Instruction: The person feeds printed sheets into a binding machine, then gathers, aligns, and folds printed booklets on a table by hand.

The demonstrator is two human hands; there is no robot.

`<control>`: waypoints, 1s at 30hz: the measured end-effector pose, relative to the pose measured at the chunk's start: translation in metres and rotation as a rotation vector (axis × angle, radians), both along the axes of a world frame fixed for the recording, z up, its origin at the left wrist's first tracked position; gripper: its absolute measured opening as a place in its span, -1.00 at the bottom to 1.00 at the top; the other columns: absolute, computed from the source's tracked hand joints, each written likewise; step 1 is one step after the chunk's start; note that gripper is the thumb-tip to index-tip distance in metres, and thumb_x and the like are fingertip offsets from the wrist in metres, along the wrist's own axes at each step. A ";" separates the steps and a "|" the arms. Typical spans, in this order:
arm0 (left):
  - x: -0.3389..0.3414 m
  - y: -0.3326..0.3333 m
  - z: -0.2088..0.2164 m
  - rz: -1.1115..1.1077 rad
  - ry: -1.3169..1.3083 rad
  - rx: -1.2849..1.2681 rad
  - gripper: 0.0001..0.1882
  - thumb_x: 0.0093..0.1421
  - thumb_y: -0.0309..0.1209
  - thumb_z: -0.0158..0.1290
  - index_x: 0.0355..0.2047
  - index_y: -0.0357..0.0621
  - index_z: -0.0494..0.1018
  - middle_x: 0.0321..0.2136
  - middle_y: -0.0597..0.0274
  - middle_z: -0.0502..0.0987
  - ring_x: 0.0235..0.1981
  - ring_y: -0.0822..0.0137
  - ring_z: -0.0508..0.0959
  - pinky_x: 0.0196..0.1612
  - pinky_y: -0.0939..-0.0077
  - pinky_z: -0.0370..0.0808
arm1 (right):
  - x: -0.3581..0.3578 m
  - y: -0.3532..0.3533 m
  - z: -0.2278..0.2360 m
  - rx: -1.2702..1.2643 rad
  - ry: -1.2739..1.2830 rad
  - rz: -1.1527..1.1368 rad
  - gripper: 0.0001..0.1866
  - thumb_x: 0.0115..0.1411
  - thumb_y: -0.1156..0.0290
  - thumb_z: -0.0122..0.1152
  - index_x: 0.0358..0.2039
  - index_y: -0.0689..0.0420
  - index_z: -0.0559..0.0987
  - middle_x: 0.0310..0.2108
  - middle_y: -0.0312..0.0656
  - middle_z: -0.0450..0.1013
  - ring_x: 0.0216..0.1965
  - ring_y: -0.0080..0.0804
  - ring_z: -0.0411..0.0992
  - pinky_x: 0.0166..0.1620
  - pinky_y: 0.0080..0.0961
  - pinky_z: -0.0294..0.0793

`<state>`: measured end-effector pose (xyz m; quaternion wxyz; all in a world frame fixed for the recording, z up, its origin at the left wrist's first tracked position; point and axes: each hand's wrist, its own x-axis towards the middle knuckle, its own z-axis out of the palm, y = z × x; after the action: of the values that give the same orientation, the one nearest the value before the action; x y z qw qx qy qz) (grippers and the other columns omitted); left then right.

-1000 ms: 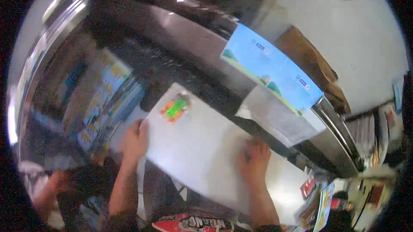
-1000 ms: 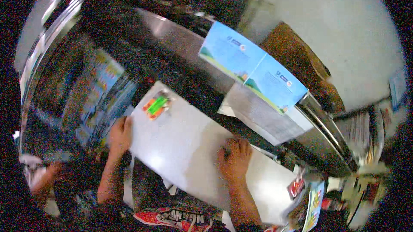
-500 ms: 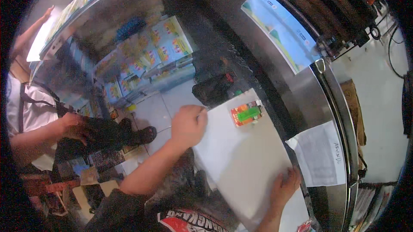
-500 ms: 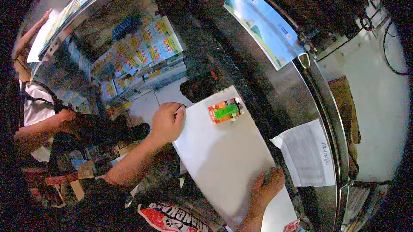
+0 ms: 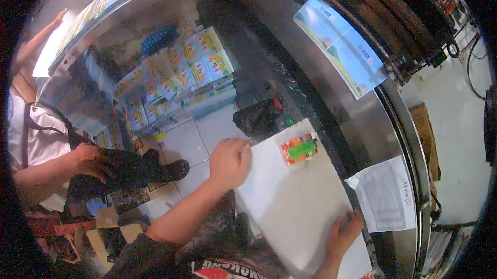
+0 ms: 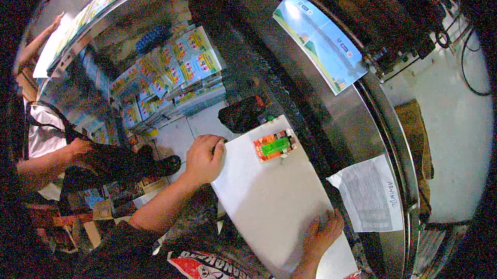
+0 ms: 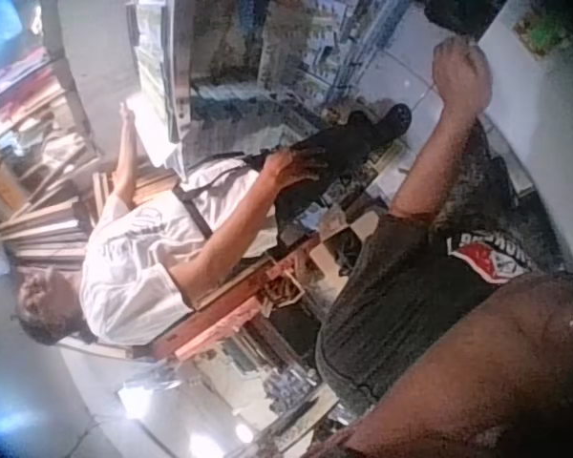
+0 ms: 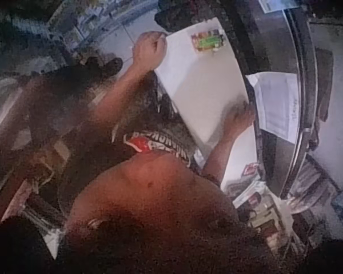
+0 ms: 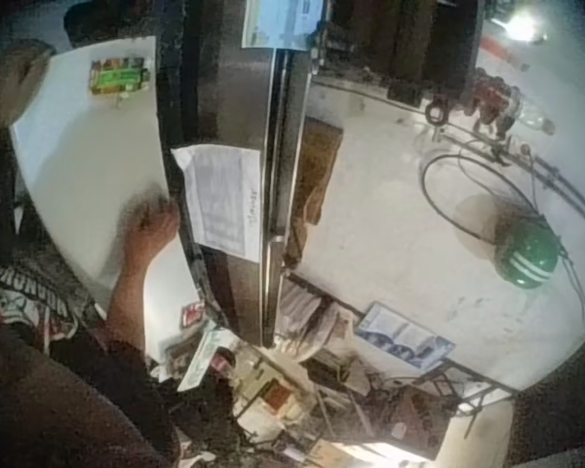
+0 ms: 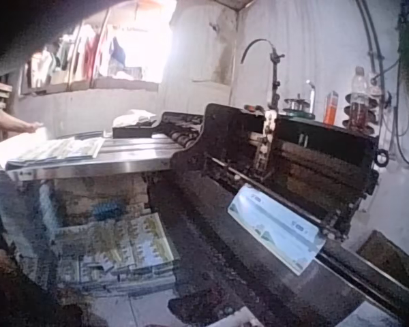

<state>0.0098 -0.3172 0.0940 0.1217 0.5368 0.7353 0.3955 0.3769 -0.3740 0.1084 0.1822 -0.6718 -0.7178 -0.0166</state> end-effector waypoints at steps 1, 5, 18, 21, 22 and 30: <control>-0.001 0.000 -0.001 -0.006 0.003 0.002 -0.75 0.16 -0.31 -0.06 -0.38 -0.21 0.54 -0.36 -0.02 0.56 -0.25 -0.06 0.50 -0.14 0.11 0.42 | -0.001 0.000 0.000 -0.001 -0.002 0.000 -0.51 0.13 0.40 0.13 0.07 0.29 0.35 0.06 0.06 0.31 0.07 -0.01 0.27 0.15 -0.08 0.18; -0.003 0.000 -0.004 -0.008 0.003 0.044 -0.77 0.16 -0.32 -0.05 -0.38 -0.21 0.53 -0.37 -0.01 0.55 -0.26 -0.05 0.50 -0.15 0.11 0.42 | -0.005 -0.001 -0.002 -0.017 0.083 -0.040 -0.55 0.09 0.27 0.18 -0.04 0.22 0.42 0.08 0.10 0.31 0.13 0.15 0.19 0.18 0.09 0.10; -0.039 0.184 0.041 -0.266 -0.979 -0.268 -0.21 0.19 0.20 -0.03 0.16 -0.21 0.23 0.02 -0.03 0.41 0.09 0.13 0.40 0.18 0.19 0.27 | -0.018 0.007 0.009 -0.089 0.063 -0.161 -0.50 0.05 0.29 0.15 -0.04 0.33 0.40 -0.01 0.13 0.35 0.09 0.11 0.24 0.16 0.00 0.16; 0.016 0.276 0.063 -0.325 -1.419 -0.236 -0.20 0.11 0.20 0.08 0.17 -0.08 0.20 0.06 0.01 0.35 0.07 0.15 0.40 0.15 0.03 0.26 | 0.019 -0.001 -0.019 0.091 -0.064 0.000 -0.51 0.05 0.27 0.15 -0.04 0.30 0.40 -0.03 0.09 0.37 0.11 0.11 0.22 0.19 0.02 0.13; 0.031 0.293 0.077 -0.254 -1.516 -0.192 -0.31 0.09 0.13 0.15 0.07 -0.05 0.31 -0.03 0.04 0.43 0.05 0.16 0.42 0.10 0.08 0.33 | 0.016 0.000 -0.013 0.104 -0.049 0.008 -0.51 0.05 0.27 0.15 -0.04 0.30 0.40 -0.03 0.09 0.37 0.11 0.11 0.22 0.19 0.02 0.13; 0.035 0.300 0.107 -0.118 -1.592 0.077 -0.72 0.16 -0.33 0.20 -0.14 -0.04 0.43 -0.27 0.30 0.55 -0.23 0.26 0.57 -0.13 0.28 0.53 | -0.002 -0.005 0.020 0.053 0.065 0.012 -0.53 0.05 0.21 0.23 -0.10 0.27 0.52 -0.04 0.11 0.40 0.06 0.11 0.30 0.15 0.05 0.24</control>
<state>0.0448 -0.0173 0.2012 0.6122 0.1352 0.3838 0.6780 0.3750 -0.3790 0.1280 0.2232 -0.6627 -0.7148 -0.0125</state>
